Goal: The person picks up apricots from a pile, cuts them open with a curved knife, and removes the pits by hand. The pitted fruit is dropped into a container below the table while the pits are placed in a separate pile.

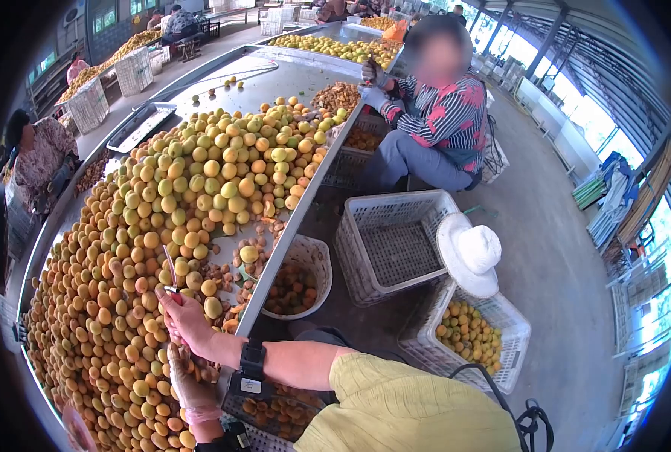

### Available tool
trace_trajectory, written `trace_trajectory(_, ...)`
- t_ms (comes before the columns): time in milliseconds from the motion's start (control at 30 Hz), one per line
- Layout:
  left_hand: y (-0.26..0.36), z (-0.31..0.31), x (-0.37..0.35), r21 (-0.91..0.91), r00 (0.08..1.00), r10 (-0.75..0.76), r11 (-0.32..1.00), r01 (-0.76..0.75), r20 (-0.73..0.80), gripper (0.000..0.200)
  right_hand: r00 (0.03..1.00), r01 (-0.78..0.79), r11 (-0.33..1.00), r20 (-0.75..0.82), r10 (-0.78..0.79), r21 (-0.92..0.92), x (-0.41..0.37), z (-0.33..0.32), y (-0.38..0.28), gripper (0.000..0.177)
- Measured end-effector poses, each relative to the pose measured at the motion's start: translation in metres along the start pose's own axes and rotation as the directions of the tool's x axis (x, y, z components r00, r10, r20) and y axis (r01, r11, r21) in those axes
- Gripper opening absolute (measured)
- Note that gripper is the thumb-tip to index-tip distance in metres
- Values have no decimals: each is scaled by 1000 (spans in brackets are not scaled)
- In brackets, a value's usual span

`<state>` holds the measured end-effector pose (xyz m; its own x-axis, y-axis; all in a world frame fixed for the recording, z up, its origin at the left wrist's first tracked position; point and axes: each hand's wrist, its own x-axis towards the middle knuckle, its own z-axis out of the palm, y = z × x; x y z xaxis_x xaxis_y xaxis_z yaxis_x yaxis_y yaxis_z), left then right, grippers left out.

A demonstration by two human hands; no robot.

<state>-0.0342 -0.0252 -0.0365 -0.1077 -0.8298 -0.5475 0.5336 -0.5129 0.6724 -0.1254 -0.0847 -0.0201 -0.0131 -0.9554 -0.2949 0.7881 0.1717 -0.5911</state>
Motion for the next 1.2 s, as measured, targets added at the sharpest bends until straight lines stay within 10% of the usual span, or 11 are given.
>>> trace_trajectory(567, -6, -18, 14, 299, 989, 150, 943, -149, 17, 32, 990, 135, 990, 38, -133, -46, 1, 0, 4, 36)
trace_trajectory(1200, -2, -4, 5, 210, 985, 174, 962, -173, 13, 32, 985, 167, 984, 43, -165, -64, -8, 6, 0, 30)
